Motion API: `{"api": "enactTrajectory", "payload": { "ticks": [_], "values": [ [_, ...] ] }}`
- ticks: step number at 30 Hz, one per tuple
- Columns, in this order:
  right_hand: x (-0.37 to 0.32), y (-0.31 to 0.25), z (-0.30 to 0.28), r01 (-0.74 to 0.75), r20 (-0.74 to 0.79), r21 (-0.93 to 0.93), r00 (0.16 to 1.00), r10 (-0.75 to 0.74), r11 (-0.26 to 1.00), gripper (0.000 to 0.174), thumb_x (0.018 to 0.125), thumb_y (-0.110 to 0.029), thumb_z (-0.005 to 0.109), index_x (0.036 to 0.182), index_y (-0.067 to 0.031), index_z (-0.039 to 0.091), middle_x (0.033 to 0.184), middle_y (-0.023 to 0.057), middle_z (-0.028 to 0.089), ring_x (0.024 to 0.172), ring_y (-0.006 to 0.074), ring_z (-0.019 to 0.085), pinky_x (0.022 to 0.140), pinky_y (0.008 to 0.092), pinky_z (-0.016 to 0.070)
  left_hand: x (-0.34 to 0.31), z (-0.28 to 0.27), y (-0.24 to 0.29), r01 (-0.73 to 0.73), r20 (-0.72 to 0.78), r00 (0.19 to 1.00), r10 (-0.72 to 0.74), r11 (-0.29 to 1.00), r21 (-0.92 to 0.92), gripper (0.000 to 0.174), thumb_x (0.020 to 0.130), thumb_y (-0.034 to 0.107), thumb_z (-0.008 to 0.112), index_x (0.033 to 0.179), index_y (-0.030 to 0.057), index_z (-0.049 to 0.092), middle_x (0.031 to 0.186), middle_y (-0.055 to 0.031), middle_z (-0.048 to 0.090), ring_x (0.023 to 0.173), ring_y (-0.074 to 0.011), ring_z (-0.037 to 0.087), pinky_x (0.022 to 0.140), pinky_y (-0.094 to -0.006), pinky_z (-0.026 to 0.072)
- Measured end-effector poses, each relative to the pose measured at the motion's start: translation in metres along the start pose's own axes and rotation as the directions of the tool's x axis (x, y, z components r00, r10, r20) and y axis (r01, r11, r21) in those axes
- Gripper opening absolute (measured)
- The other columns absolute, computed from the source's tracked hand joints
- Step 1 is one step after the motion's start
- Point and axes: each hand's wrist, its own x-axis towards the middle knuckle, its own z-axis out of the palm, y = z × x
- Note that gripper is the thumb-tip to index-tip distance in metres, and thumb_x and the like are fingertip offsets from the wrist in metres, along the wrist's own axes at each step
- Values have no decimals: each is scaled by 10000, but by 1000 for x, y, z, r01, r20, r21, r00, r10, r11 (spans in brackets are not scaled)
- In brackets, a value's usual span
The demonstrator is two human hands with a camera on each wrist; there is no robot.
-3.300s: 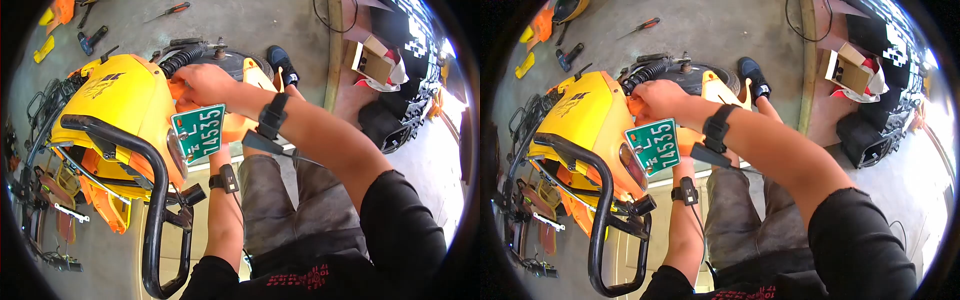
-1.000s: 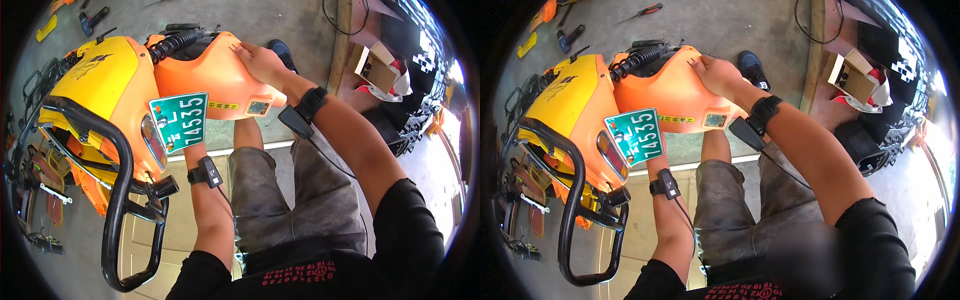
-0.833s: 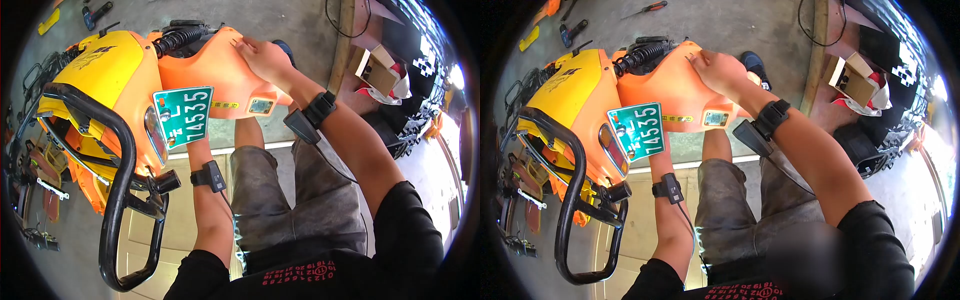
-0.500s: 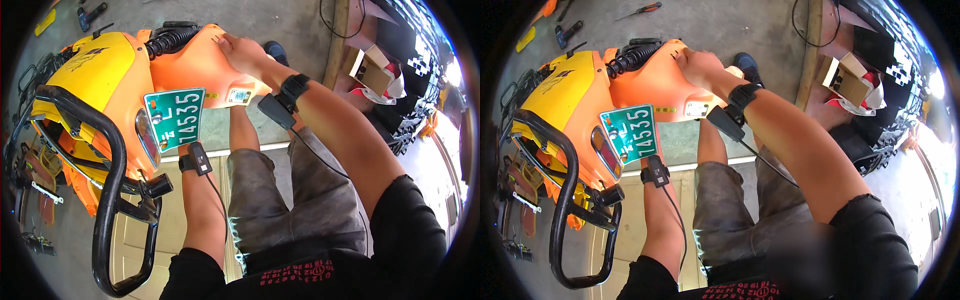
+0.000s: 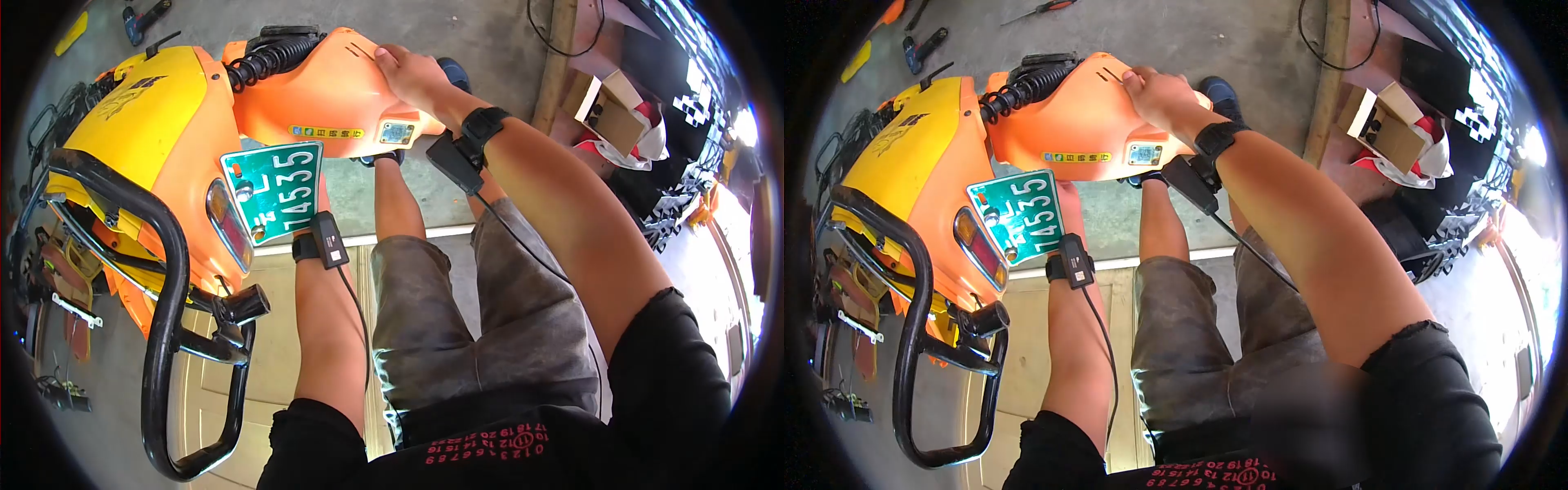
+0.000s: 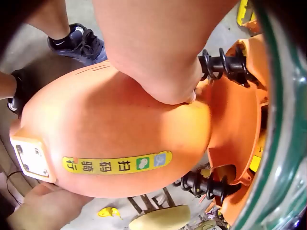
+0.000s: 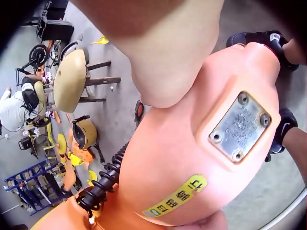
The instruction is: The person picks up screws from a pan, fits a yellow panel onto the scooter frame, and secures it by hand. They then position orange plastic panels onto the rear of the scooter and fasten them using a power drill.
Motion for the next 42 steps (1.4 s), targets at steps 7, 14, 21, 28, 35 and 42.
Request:
{"api": "enactTrajectory", "payload": {
  "ticks": [7,14,21,28,35,42],
  "values": [
    [-9,33,2,52,-262,-147,961,-89,988,719,961,-543,376,1417,13,380,1338,198,545,1281,422,429,1098,450,317,-1,-4,-8,8,-25,1000,-8,1000,-3,300,985,208,465,1186,7,559,1189,-166,596,1070,-280,543,912,-414,452],
    [-28,51,-4,63,-135,-190,987,-89,980,695,953,-571,405,1357,-9,458,1132,256,642,1162,396,571,969,438,444,-28,29,-52,28,-77,997,-19,992,119,285,984,192,470,1175,4,568,1178,-168,603,1059,-281,547,905,-415,456],
    [-27,13,-18,91,4,-539,994,-105,837,647,972,-544,353,1323,-18,493,1265,245,574,1231,405,494,1027,483,394,-92,38,37,341,54,921,-387,731,-591,406,950,303,500,1260,45,545,1203,-111,631,1077,-201,611,931,-357,441],
    [-82,-33,-15,277,163,-791,955,-248,546,563,976,-510,391,1251,-35,517,1151,246,628,1067,417,601,887,496,482,-191,118,23,344,-96,853,-514,689,-638,377,964,309,467,1128,11,631,988,-132,710,890,-201,681,776,-321,508],
    [-101,-31,20,297,267,-935,949,-168,193,707,911,-553,502,1334,-12,333,993,222,690,931,400,664,800,490,517,-272,135,88,290,-132,753,-645,505,-813,340,981,282,479,1051,-10,641,943,-179,708,886,-286,700,804,-365,522],
    [-103,-19,61,141,131,-990,959,-252,23,1147,837,-533,616,1406,200,-57,1059,328,636,1002,418,645,860,458,517,-288,184,62,365,-77,681,-728,428,-827,288,983,256,492,1017,1,621,843,-157,714,836,-267,712,757,-351,538]
  ]
}}
